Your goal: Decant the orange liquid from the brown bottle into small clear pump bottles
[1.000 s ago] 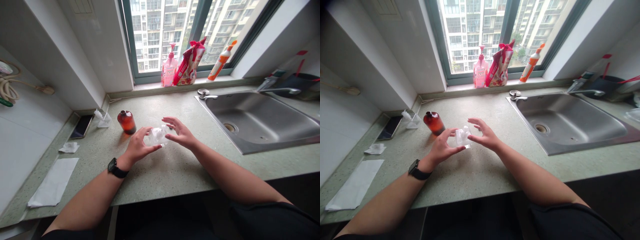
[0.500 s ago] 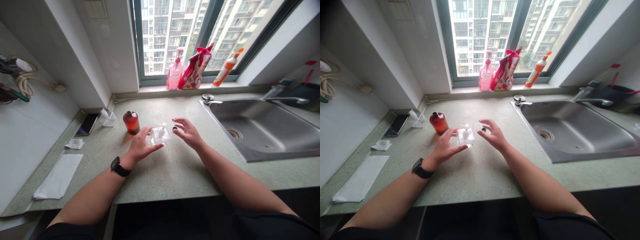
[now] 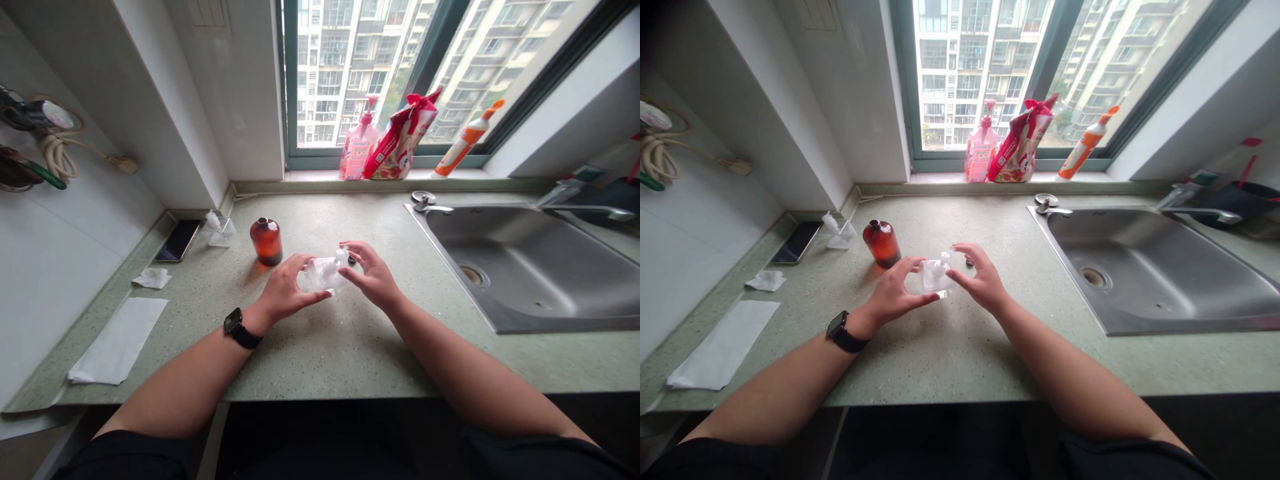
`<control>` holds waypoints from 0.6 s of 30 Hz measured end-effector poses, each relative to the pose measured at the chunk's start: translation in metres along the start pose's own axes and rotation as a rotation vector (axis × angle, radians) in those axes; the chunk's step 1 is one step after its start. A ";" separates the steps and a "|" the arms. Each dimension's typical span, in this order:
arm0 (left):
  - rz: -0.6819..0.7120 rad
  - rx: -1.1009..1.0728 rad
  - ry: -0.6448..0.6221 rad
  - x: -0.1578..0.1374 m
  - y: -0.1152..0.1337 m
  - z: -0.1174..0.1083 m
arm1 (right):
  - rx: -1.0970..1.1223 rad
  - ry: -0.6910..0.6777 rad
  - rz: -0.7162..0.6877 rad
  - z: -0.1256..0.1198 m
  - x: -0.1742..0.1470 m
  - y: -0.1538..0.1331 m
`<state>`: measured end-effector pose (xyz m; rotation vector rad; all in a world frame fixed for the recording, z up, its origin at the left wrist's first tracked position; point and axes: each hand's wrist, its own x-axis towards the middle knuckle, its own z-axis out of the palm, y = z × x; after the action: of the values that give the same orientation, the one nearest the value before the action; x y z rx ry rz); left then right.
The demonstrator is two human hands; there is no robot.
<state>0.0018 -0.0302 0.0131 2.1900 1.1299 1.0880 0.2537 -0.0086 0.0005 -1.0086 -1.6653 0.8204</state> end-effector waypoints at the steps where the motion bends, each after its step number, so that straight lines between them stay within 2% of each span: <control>1: -0.007 -0.009 0.020 0.000 -0.001 -0.001 | 0.012 0.034 0.027 -0.004 0.002 0.003; 3: -0.014 -0.018 0.048 0.001 -0.002 -0.002 | 0.041 0.069 0.056 -0.011 0.004 0.006; 6: -0.018 -0.011 0.055 0.001 -0.003 -0.002 | 0.062 0.021 0.027 -0.013 0.004 0.002; 10: 0.010 0.041 0.018 0.000 -0.002 0.001 | 0.001 -0.113 -0.058 0.000 -0.003 -0.010; 13: 0.064 0.067 -0.017 0.000 -0.002 0.002 | -0.038 -0.157 -0.117 0.011 -0.007 -0.015; 18: 0.078 0.081 -0.029 0.000 -0.004 0.003 | -0.038 -0.110 -0.091 0.015 -0.006 -0.011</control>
<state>0.0020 -0.0286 0.0091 2.3230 1.1015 1.0558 0.2379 -0.0198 0.0035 -0.9205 -1.8135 0.7989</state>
